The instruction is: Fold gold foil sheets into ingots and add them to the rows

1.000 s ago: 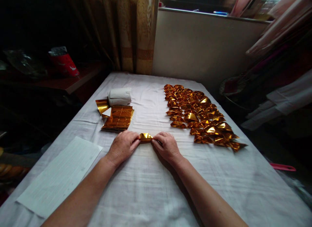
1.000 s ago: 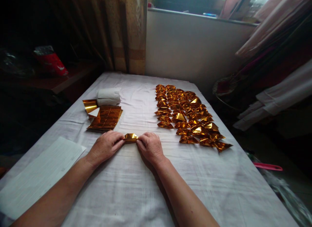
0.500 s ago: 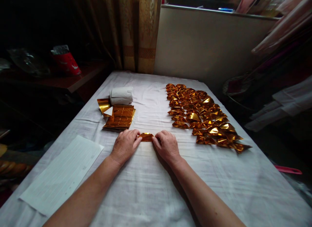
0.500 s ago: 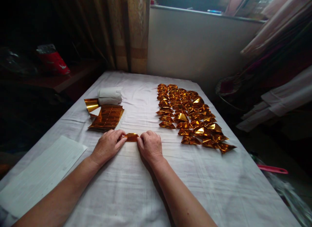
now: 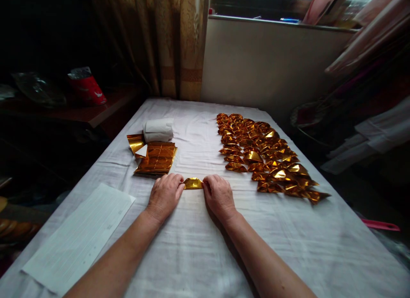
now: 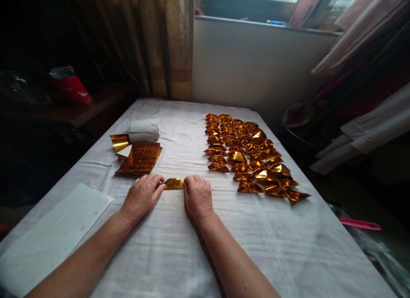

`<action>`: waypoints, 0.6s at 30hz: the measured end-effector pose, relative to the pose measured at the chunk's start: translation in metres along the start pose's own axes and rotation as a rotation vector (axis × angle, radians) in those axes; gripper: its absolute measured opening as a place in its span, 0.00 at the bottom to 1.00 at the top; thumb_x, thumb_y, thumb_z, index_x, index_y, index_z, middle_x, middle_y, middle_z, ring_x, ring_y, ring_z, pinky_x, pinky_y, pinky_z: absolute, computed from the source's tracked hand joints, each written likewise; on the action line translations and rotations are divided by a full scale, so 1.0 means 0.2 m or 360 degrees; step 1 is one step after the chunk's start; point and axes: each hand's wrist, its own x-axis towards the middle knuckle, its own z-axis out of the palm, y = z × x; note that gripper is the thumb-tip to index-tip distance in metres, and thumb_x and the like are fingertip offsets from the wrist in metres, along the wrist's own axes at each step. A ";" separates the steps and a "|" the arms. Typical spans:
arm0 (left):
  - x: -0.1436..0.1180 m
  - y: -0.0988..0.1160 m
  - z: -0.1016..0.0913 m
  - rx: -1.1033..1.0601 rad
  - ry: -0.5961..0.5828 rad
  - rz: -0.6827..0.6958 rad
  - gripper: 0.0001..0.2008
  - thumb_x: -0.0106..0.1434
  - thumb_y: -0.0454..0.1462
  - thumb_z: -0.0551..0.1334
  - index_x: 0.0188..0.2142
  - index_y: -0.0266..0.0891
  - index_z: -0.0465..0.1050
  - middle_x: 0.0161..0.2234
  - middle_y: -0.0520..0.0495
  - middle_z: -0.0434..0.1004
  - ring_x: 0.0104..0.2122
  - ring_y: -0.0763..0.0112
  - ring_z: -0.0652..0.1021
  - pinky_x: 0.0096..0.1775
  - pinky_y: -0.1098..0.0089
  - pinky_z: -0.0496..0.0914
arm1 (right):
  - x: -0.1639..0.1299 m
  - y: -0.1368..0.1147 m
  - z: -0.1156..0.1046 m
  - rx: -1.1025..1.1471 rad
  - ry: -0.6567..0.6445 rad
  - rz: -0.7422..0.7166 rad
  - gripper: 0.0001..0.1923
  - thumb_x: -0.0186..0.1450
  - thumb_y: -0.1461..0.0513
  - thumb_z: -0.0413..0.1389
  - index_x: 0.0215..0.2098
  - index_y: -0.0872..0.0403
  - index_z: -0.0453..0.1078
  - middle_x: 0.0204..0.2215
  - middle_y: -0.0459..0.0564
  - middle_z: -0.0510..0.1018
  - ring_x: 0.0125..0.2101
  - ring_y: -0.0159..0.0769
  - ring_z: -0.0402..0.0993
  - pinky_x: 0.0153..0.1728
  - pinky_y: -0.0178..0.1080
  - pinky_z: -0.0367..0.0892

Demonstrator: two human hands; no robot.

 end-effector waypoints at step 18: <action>0.00 -0.01 0.01 0.0024 -0.0009 0.0011 0.03 0.68 0.37 0.60 0.38 0.42 0.71 0.37 0.48 0.77 0.39 0.61 0.75 0.40 0.63 0.64 | -0.10 0.00 -0.10 -0.0102 -0.0633 -0.0277 0.32 0.72 0.49 0.45 0.70 0.53 0.50 0.69 0.53 0.51 0.69 0.45 0.45 0.67 0.58 0.38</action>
